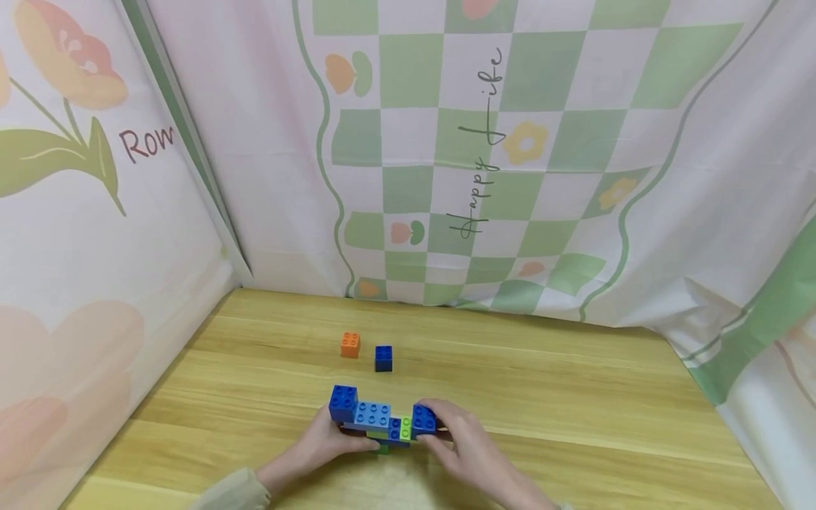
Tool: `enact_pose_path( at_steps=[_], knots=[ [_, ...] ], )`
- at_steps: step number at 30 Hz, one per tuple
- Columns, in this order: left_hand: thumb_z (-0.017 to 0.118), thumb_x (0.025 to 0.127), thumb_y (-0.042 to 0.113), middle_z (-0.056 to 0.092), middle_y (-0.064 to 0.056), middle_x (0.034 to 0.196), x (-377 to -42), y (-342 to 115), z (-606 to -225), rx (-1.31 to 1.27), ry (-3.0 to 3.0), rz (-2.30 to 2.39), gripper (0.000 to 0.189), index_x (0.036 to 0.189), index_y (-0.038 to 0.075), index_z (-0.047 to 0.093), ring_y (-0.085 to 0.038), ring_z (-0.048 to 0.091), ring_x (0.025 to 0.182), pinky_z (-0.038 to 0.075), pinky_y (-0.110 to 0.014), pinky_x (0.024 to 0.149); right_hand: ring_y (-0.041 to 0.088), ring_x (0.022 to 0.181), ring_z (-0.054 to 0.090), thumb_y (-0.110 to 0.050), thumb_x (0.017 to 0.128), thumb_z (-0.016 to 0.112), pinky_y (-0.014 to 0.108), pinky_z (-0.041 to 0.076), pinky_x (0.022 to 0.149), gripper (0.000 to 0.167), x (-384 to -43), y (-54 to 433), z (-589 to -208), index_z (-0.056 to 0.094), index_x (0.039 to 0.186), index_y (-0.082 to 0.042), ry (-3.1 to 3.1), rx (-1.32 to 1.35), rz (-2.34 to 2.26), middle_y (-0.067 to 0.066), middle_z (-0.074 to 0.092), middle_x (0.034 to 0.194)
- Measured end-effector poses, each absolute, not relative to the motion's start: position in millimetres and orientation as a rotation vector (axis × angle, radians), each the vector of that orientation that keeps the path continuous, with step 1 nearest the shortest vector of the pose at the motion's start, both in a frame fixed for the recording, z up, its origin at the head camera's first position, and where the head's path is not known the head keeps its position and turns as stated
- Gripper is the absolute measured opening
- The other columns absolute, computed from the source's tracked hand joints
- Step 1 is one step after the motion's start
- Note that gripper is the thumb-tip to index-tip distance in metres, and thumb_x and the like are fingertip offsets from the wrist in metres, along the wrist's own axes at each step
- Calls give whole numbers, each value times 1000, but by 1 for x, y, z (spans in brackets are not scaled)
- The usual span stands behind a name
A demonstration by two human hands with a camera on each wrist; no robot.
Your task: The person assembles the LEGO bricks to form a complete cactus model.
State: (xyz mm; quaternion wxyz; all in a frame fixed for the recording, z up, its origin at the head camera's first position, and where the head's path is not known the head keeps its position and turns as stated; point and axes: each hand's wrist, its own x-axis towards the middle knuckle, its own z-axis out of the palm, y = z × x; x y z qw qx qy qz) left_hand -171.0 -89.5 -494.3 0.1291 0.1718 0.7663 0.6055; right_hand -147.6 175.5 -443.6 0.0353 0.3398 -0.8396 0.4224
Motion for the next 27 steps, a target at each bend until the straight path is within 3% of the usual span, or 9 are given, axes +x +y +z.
enact_pose_path(
  at_steps=[6,13,27],
  knots=[
    [86,74,19,73,-2,119,-171,-91,-495,517,2247,1746,53,122,18,65,-10,69,108,52,-21,100,31,100,71,-15,96,64,20,61,80,43,-145,174,-441,54,131,8,-2651,991,1297,27,65,121],
    [86,73,17,73,-4,119,-171,-90,-494,542,2259,1756,53,122,16,65,-10,69,108,52,-21,100,31,101,71,-17,96,64,20,61,81,48,-144,173,-440,50,135,8,-2675,974,1290,30,63,125],
    [86,73,21,73,-1,119,-171,-89,-498,525,2241,1748,53,122,20,64,-10,69,109,53,-22,100,25,103,69,-22,93,69,30,62,82,50,-148,182,-432,54,134,1,-2614,1027,1053,19,67,124]
  ],
)
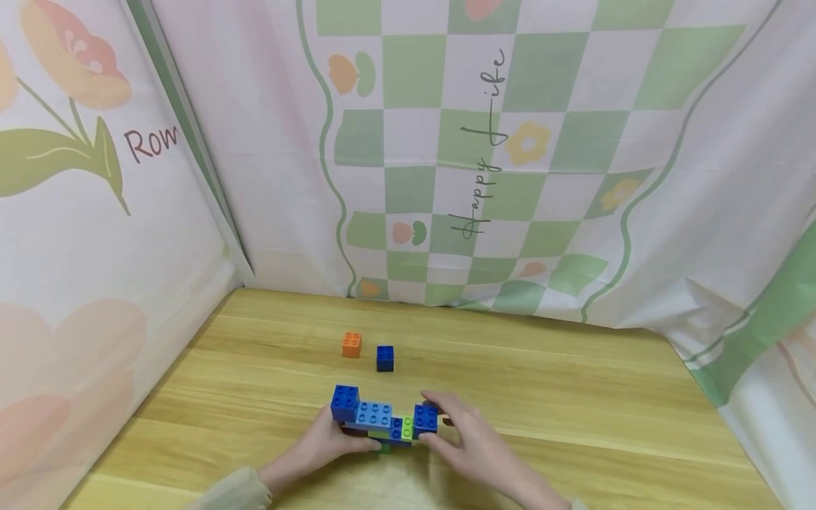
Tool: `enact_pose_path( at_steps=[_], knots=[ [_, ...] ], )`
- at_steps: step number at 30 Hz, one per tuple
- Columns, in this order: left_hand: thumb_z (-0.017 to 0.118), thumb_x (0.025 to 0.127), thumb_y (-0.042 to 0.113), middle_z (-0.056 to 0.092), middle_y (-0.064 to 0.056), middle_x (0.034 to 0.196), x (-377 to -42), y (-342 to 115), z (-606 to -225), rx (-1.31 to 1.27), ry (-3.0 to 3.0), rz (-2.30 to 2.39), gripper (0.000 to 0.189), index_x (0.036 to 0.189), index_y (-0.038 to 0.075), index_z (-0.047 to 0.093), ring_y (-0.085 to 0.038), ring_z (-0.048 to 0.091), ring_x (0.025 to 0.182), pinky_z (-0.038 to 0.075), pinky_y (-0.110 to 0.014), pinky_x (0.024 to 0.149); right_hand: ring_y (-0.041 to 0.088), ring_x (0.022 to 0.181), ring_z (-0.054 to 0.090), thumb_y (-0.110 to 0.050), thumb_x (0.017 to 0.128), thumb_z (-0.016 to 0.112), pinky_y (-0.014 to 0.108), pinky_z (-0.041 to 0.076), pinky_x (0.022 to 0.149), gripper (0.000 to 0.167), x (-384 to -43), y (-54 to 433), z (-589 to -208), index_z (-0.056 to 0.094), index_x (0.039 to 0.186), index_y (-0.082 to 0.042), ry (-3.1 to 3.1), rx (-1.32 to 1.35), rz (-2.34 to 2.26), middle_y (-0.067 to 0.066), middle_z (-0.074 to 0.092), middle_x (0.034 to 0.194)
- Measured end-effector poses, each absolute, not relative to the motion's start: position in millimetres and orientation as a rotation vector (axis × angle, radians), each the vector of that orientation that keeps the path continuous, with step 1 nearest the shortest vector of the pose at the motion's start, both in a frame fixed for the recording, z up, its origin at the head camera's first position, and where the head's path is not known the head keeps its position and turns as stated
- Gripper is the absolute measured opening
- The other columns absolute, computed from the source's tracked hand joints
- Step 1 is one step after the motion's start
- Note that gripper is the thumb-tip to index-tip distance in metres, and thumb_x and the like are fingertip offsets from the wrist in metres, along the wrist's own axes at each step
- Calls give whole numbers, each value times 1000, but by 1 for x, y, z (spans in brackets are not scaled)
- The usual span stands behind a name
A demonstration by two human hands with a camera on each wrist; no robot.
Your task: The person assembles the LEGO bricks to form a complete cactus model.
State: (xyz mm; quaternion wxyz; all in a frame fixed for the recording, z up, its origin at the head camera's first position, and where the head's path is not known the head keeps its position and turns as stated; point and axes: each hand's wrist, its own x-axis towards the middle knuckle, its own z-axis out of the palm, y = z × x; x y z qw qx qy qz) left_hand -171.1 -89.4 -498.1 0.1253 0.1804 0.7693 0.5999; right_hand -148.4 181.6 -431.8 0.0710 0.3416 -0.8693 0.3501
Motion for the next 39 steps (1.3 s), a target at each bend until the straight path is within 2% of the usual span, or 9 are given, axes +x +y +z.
enact_pose_path(
  at_steps=[5,12,16,23,29,35,39],
  knots=[
    [86,74,22,73,1,119,-172,-90,-501,527,2228,1747,53,122,23,64,-8,68,109,52,-22,101,26,103,69,-18,91,71,33,63,82,41,-153,183,-426,59,127,-2,-2573,1030,1065,15,69,119],
    [86,74,22,72,3,120,-172,-91,-502,546,2198,1764,54,123,25,63,-7,68,110,52,-22,101,19,102,69,-16,91,71,31,63,81,31,-160,183,-417,65,121,-9,-2553,1021,1080,7,71,115],
    [86,74,22,72,3,122,-172,-92,-503,540,2194,1764,56,125,26,62,-7,67,111,51,-22,102,22,100,70,-12,90,71,31,63,80,29,-168,182,-413,65,119,-7,-2517,1038,1066,8,72,114],
    [86,75,23,72,3,122,-173,-93,-505,542,2195,1752,57,126,26,62,-7,67,112,51,-22,103,16,97,71,-9,92,68,28,63,78,26,-189,180,-409,66,118,-3,-2533,1068,1120,13,72,113],
    [86,74,26,71,3,123,-173,-93,-506,543,2184,1744,58,126,25,62,-7,67,111,51,-22,102,26,98,71,-14,96,64,28,62,81,27,-207,179,-411,64,119,0,-2637,1042,1176,17,71,116],
    [86,74,24,71,2,123,-174,-93,-504,531,2190,1742,58,127,24,61,-7,67,111,52,-22,101,27,102,70,-21,97,63,31,62,84,32,-224,174,-415,63,123,-3,-2755,999,1138,14,70,119],
    [87,74,23,72,2,121,-174,-93,-502,521,2202,1740,56,125,24,62,-6,68,109,52,-20,99,29,102,69,-18,97,64,32,62,85,32,-235,172,-419,63,123,-1,-2780,1004,1156,17,70,118]
  ],
)
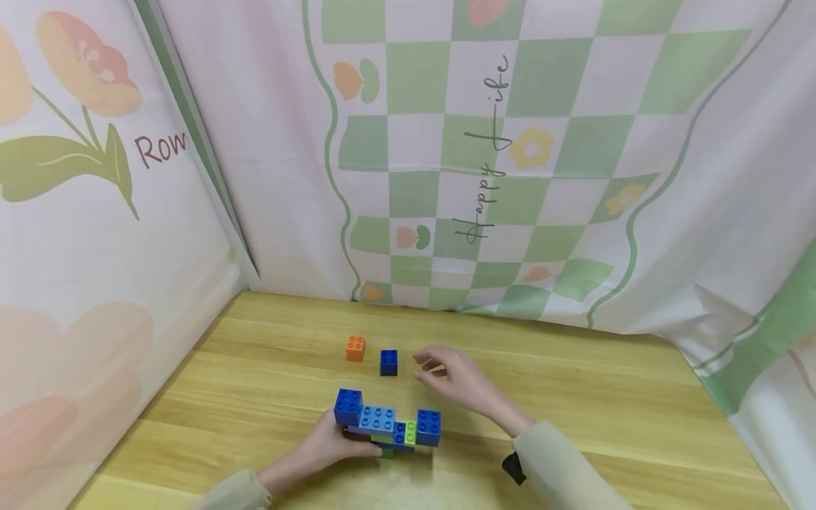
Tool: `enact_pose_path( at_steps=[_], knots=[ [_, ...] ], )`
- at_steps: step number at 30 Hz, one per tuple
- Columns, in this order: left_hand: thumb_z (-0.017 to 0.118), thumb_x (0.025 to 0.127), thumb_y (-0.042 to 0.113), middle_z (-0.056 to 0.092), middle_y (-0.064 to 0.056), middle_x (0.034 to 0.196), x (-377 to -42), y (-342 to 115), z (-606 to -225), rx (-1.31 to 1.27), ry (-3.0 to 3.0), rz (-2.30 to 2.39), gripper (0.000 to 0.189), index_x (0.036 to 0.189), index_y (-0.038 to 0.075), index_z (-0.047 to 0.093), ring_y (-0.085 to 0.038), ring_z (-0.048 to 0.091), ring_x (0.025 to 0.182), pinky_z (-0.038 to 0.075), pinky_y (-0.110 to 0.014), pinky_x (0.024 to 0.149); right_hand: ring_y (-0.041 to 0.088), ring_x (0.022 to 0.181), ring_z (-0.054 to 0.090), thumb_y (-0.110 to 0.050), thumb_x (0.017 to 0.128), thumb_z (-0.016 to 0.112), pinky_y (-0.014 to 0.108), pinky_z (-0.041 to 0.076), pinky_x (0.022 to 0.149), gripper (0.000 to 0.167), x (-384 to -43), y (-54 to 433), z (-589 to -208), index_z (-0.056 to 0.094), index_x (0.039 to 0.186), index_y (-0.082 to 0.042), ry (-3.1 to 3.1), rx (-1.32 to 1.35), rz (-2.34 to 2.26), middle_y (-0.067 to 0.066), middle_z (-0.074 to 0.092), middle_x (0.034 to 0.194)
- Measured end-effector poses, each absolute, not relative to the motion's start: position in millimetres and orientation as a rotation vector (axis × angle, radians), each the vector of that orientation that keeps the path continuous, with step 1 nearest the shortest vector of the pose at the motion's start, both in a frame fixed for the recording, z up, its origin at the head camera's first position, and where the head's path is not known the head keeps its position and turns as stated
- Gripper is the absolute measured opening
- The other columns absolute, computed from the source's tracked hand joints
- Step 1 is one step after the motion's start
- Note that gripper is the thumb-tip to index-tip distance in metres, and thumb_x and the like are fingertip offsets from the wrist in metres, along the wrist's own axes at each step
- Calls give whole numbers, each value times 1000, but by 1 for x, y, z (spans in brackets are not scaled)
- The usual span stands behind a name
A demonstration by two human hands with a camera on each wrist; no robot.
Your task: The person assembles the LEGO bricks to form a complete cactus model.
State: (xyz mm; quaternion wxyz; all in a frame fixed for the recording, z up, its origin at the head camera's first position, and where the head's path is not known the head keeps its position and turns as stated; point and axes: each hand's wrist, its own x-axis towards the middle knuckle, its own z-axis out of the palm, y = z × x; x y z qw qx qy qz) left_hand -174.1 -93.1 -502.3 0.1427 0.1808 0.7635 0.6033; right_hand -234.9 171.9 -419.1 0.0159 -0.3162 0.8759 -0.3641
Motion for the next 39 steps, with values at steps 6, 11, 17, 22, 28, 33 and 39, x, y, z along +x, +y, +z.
enact_pose_path(
  at_steps=[6,11,17,22,28,33,39],
  knots=[
    [86,75,25,74,1,117,-176,-96,-501,513,2231,1714,51,121,22,66,-6,69,105,54,-19,94,32,104,69,-15,97,62,37,62,86,30,-251,165,-426,62,122,1,2696,-937,-1103,23,68,119],
    [86,75,23,74,-3,116,-175,-97,-499,491,2206,1734,49,120,17,67,-7,70,102,55,-17,92,33,105,68,-18,97,63,39,61,88,34,-262,158,-431,61,124,2,2687,-930,-1070,22,67,120],
    [85,76,18,74,-9,116,-173,-99,-495,480,2162,1780,47,119,11,67,-9,71,101,56,-15,88,36,105,68,-17,95,65,37,62,86,38,-274,153,-435,59,126,4,2665,-947,-1049,24,66,121],
    [85,76,18,73,-9,117,-172,-101,-491,458,2167,1779,48,120,11,67,-10,70,103,56,-17,89,37,105,67,-14,94,66,36,62,86,39,-280,150,-437,57,127,6,2649,-958,-1019,25,65,122],
    [85,75,21,73,-7,115,-171,-103,-486,412,2184,1763,48,119,12,67,-11,70,101,57,-19,89,36,106,67,-9,92,67,39,61,88,39,-287,144,-442,57,126,6,2626,-934,-996,24,64,122],
    [86,75,22,74,-6,114,-171,-105,-486,372,2196,1755,47,117,13,68,-13,69,102,56,-17,88,33,106,67,-13,90,71,40,61,89,42,-292,135,-448,58,126,3,2629,-920,-950,21,65,123],
    [86,74,23,74,-5,113,-171,-107,-486,372,2204,1753,46,116,13,68,-13,70,101,56,-16,87,32,104,68,-14,89,72,39,61,87,43,-296,127,-452,58,125,4,2651,-935,-920,21,66,122]
  ],
)
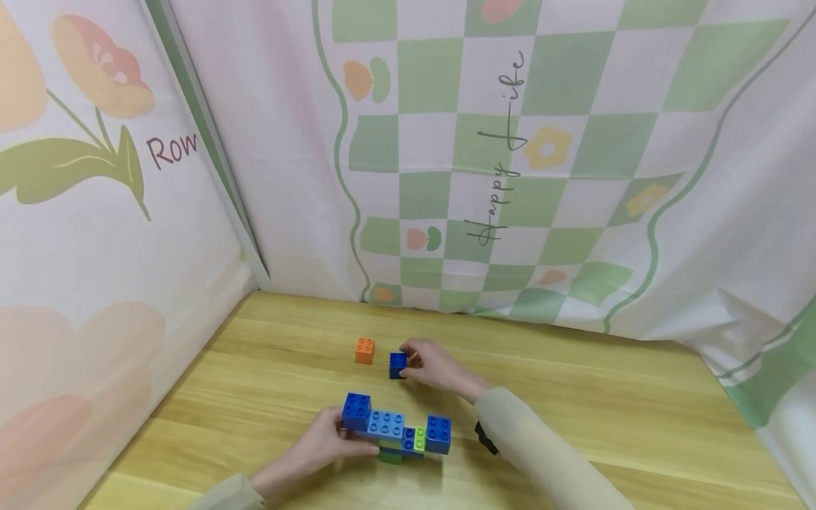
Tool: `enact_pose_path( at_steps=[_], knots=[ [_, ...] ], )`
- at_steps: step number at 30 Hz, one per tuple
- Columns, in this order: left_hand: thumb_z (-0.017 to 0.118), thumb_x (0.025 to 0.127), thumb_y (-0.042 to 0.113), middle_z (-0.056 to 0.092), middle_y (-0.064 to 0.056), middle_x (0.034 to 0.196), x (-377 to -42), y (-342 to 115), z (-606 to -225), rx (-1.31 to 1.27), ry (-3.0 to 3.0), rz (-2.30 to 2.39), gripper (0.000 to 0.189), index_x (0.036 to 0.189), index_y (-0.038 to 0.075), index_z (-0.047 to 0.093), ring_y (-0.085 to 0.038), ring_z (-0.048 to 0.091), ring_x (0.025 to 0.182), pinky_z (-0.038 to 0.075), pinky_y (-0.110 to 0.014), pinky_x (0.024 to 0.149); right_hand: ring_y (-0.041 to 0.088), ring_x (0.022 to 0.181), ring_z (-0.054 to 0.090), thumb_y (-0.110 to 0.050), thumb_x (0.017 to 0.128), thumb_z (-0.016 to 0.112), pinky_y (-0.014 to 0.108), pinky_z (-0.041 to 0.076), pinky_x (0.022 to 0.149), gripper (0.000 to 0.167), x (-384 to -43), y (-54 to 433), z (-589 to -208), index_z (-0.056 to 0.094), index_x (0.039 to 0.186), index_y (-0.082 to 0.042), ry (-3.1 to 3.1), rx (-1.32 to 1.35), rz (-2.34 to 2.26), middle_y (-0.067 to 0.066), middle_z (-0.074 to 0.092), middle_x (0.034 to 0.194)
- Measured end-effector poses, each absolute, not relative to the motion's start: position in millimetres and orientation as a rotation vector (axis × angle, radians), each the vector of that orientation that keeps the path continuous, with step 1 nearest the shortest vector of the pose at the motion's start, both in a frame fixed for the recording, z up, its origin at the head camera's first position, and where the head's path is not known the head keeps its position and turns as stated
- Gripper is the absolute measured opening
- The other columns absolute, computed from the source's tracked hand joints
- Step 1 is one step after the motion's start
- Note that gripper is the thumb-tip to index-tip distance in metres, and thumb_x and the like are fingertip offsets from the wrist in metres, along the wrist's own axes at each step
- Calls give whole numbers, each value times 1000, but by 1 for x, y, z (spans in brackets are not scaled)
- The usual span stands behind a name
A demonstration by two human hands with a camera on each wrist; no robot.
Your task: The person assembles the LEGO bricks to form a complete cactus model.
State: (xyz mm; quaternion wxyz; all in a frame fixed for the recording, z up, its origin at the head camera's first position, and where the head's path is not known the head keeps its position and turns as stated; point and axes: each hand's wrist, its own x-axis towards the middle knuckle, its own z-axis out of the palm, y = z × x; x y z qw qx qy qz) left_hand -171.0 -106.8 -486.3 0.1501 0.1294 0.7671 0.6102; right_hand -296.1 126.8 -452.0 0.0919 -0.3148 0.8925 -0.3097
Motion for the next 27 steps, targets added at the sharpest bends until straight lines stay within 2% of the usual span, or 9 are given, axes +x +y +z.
enact_pose_path(
  at_steps=[10,20,27],
  knots=[
    [85,75,21,74,-7,112,-171,-106,-484,398,2202,1767,45,116,11,68,-9,69,98,56,-16,87,31,104,67,-10,90,69,42,60,89,35,-297,121,-450,60,123,2,2649,-854,-929,18,68,117],
    [84,76,18,73,-9,113,-169,-106,-478,382,2169,1805,45,117,8,67,-11,69,99,57,-17,88,31,102,68,-10,91,69,41,61,88,31,-292,126,-447,63,118,3,2673,-934,-1002,18,70,112],
    [84,77,17,73,-10,113,-168,-107,-477,387,2172,1809,44,117,8,67,-13,69,99,58,-19,88,29,102,69,-13,92,69,37,61,87,30,-282,134,-435,63,118,1,2671,-1004,-1033,16,71,112]
  ],
)
